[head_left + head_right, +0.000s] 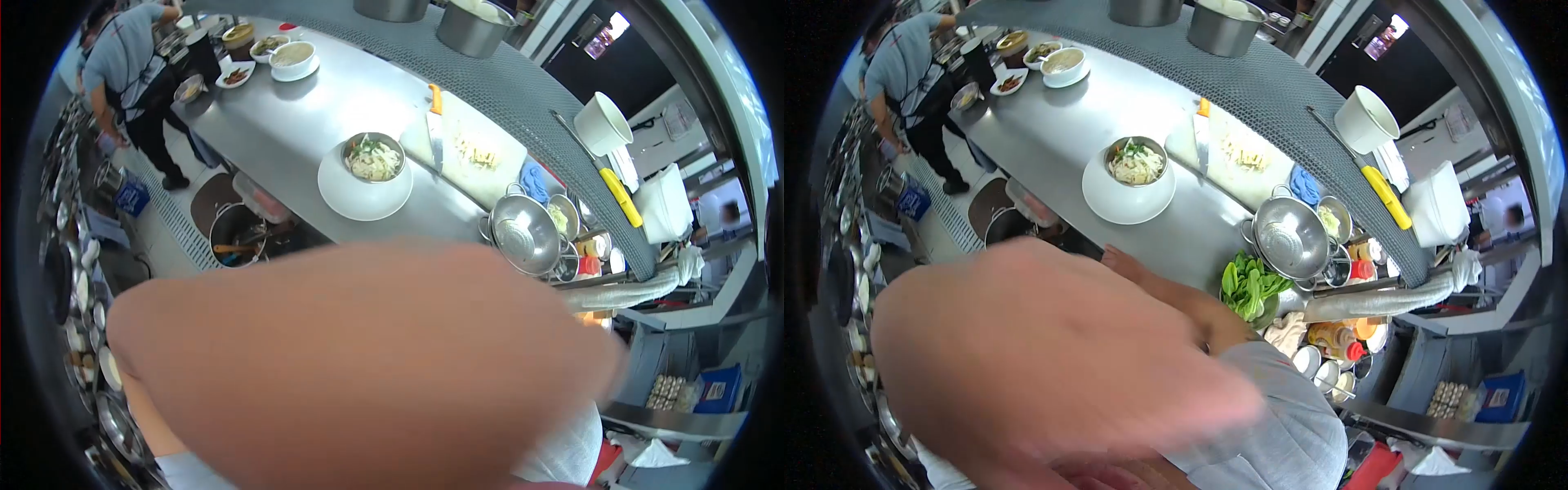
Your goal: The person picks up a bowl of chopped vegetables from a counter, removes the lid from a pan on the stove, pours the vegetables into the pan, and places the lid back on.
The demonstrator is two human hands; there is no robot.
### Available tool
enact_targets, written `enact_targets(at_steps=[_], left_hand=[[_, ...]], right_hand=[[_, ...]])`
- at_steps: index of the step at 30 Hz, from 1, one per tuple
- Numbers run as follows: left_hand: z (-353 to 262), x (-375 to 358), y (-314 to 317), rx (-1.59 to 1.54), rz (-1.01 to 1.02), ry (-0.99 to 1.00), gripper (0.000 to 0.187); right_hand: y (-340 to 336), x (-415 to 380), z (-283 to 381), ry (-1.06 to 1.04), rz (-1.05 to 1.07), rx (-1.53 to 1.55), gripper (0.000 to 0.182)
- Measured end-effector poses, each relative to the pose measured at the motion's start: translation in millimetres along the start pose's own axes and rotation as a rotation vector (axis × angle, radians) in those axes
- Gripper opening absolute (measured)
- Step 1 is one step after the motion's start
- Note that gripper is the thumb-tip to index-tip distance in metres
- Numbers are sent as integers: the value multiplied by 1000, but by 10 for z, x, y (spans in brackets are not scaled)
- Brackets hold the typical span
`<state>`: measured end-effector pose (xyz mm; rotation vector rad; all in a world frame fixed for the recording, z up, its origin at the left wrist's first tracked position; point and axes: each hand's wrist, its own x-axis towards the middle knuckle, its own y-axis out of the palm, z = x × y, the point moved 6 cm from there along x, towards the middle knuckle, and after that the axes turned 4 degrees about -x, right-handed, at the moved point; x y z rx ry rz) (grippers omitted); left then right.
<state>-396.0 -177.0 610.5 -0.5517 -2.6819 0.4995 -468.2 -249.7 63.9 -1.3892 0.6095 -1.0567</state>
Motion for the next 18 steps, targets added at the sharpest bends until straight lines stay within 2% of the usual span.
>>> enact_targets(at_steps=[2,3,5,6,7,9,11,14,15,18], left_hand=[[247,-314,-284,-45,-111,-104,45],[476,-503,-408,-63,-182,-186,45],[1080,-912,-592,-32,-316,-376,38],[1440,-1138,-671,164,-399,-434,37],[1821,-1386,-732,205,-518,-541,39],[2545,-1928,-837,332,-611,-692,43],[3274,-2429,-894,352,-626,-846,55],[4185,-2916,-912,664,-496,-994,76],[4485,-3027,-914,663,-463,-1081,83],[5542,-3367,-883,733,-389,-1280,102]], right_hand=[[-143,-178,4,101,-301,154,12],[-389,-238,45,226,-361,213,12],[-839,-429,66,482,-387,194,16],[-902,-571,-33,640,-366,201,16],[-948,-720,-132,797,-343,209,16],[-910,-1047,-347,999,-390,88,24],[-939,-1244,-491,1139,-366,0,29],[-866,-1383,-655,1287,-304,-27,36],[-844,-1391,-713,1326,-284,-21,38],[-882,-1320,-683,1318,-316,-126,40]])
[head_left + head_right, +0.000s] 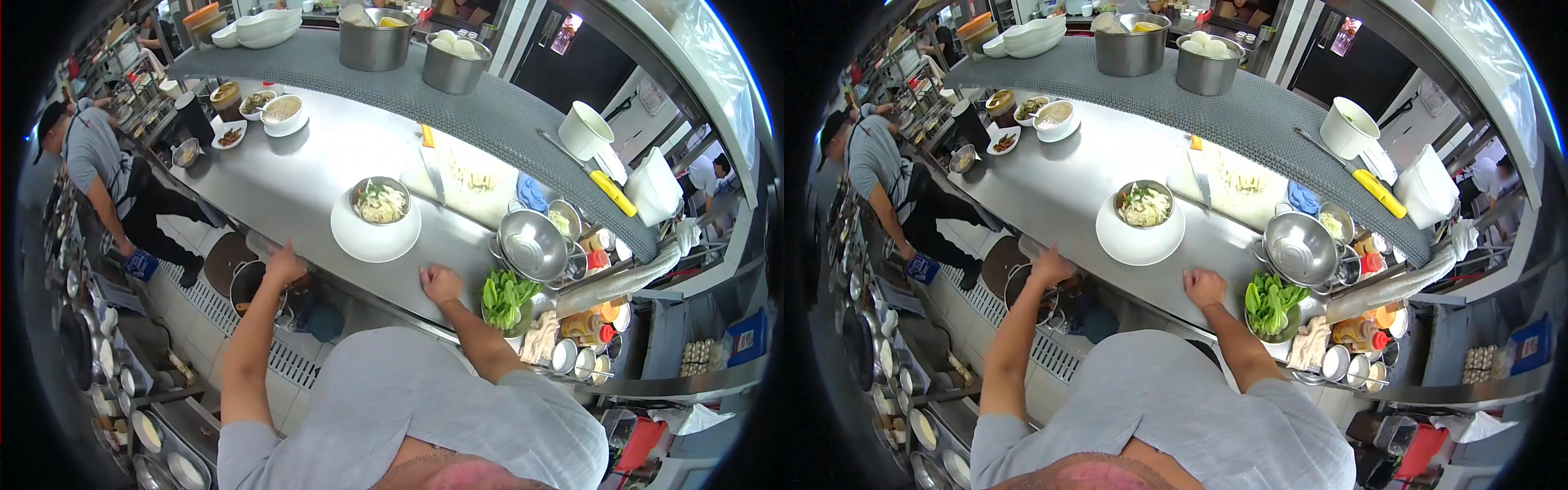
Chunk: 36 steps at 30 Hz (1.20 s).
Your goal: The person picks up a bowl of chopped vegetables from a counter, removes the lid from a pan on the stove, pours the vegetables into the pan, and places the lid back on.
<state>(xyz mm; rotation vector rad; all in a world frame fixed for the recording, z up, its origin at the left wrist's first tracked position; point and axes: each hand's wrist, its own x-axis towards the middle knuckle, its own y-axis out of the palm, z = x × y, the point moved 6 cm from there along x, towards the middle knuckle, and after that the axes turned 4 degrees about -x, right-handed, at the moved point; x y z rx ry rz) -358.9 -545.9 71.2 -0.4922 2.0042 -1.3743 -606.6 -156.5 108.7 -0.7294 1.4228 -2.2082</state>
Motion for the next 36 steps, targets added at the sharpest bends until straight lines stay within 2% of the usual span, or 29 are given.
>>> enact_targets(at_steps=[1,3,6,8,9,11,12,14,16,18,21,23,25,28,31,33,36], left_hand=[[205,286,385,65,-33,-21,106],[28,186,183,-34,22,-142,115],[-207,141,143,52,72,-231,118],[-309,168,206,-120,121,-280,120],[-396,196,182,-96,230,-254,121],[-372,332,329,-84,303,-217,118],[-193,517,657,-100,267,-210,114],[-249,564,727,34,290,-118,106],[-651,295,367,326,395,49,97],[-568,361,463,327,447,-34,89],[-547,309,419,346,389,-114,86],[-614,271,378,364,344,-92,87],[-605,260,399,380,336,-23,91],[-259,643,999,615,264,129,99],[-679,136,299,492,246,34,112],[-961,-239,-202,301,244,-140,115],[-927,-386,-200,92,120,-305,120]], right_hand=[[-17,4,23,-8,-4,-2,41],[-43,2,41,-18,-10,-5,41],[-45,11,52,-32,-45,-23,41],[-28,16,46,-30,-56,-27,40],[-17,15,45,-26,-60,-30,40],[3,21,31,-11,-50,-40,40],[8,20,29,-4,-45,-46,40],[36,22,17,21,12,-68,40],[33,45,26,16,26,-78,40],[25,45,47,-14,1,-71,39],[5,53,56,-17,-18,-53,38],[4,53,42,-7,-11,-59,38],[5,51,35,-3,-5,-65,38],[-31,30,50,-5,-5,-65,38],[-55,44,40,-12,-3,-44,38],[-46,53,20,-2,15,-26,38],[-16,59,-20,6,88,-9,37]])
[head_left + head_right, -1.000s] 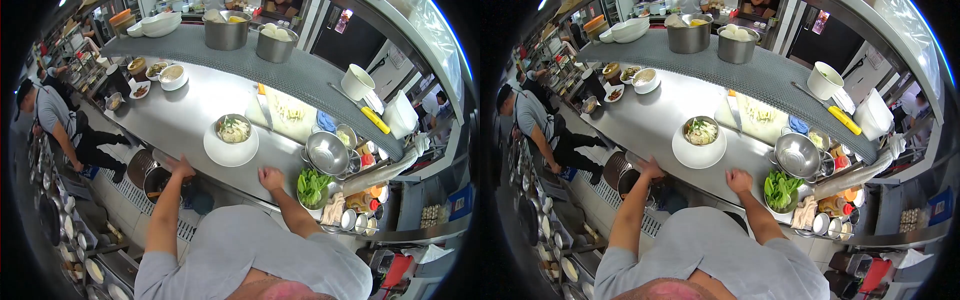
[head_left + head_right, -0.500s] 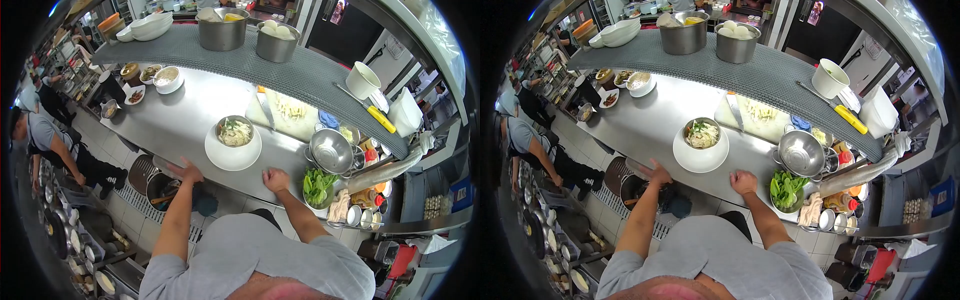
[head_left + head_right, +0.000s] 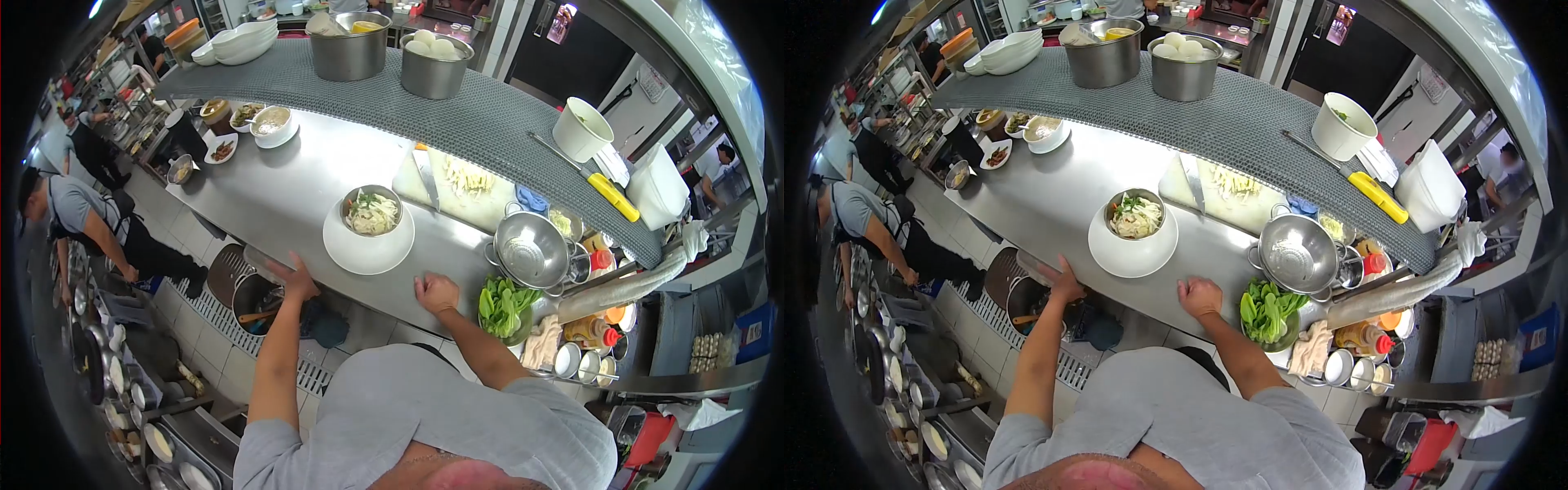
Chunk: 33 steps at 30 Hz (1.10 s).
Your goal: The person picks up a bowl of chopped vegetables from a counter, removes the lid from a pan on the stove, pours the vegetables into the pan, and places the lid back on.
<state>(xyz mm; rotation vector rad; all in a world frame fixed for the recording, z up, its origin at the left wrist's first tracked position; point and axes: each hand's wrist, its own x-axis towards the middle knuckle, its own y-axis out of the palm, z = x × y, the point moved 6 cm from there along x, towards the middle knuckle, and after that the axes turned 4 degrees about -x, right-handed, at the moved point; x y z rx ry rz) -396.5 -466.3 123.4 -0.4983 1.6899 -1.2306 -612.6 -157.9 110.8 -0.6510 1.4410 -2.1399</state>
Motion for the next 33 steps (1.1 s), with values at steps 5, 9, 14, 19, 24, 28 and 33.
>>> enact_targets(at_steps=[5,9,14,19,24,28,33], left_hand=[[-120,-418,2,-312,-86,192,110],[-124,-434,531,-328,175,272,71],[-422,-935,877,-686,208,258,50],[-924,-1436,935,-1084,450,146,58],[-1240,-1731,845,-1234,478,150,65],[-1405,-1925,666,-1381,464,210,74],[-1568,-2201,590,-1736,649,367,79]], right_hand=[[32,5,-64,-36,9,73,36],[38,-1,-110,-55,11,79,35],[7,-1,-145,-76,2,134,36],[0,5,-170,-38,18,117,34],[117,39,-202,130,92,166,36],[-111,-52,245,49,68,533,34],[-952,-336,1084,-373,-170,865,31]])
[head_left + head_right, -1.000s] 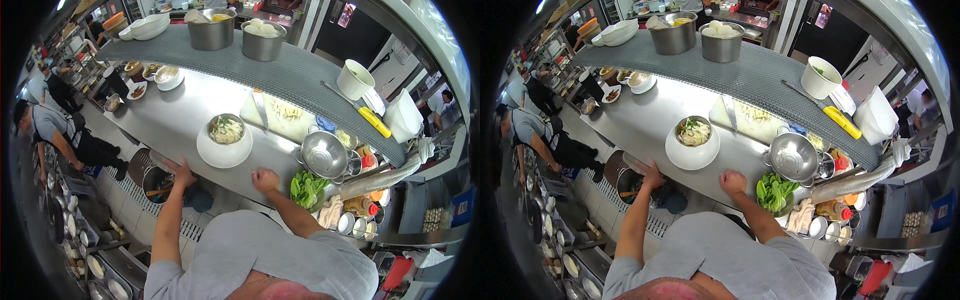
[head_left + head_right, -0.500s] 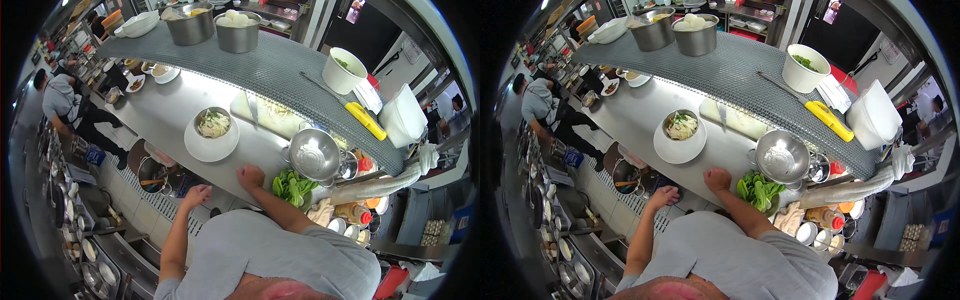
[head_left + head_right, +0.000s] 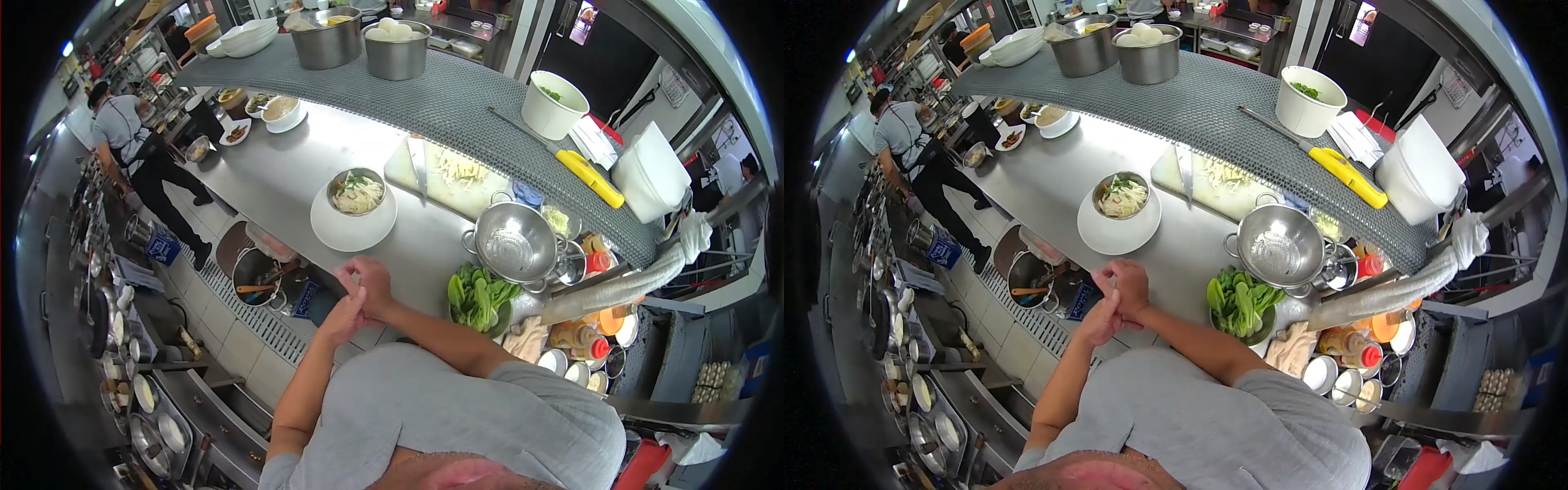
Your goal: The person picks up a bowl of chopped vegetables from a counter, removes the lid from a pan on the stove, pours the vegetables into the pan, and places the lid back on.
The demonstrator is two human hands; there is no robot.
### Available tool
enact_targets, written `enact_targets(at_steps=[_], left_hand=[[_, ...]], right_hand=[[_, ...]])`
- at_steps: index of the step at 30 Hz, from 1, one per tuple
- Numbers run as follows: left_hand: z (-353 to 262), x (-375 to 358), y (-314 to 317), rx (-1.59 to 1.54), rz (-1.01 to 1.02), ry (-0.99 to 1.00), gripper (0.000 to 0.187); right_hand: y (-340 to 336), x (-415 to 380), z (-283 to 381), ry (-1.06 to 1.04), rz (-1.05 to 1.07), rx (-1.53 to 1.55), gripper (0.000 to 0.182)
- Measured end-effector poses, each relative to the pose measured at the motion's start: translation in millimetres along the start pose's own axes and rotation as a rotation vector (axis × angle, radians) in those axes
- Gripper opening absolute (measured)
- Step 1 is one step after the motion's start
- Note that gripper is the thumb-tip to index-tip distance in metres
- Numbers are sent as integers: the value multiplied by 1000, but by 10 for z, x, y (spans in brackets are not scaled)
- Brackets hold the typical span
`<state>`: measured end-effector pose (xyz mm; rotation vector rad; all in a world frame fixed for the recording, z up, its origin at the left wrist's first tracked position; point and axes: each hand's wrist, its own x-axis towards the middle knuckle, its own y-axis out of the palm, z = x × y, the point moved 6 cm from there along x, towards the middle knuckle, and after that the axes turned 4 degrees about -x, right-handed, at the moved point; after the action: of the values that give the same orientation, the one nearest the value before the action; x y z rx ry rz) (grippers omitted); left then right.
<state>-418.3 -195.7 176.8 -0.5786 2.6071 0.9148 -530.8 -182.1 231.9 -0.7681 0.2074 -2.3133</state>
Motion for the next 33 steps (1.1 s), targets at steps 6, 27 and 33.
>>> enact_targets(at_steps=[6,27,33], left_hand=[[-361,-668,-182,180,28,119,65],[-891,-1854,-886,1458,-778,636,100],[-843,-1767,-991,-608,72,467,68]], right_hand=[[365,-137,156,312,248,141,39],[1541,-656,1398,816,836,1241,77],[1405,-383,2517,437,895,1532,78]])
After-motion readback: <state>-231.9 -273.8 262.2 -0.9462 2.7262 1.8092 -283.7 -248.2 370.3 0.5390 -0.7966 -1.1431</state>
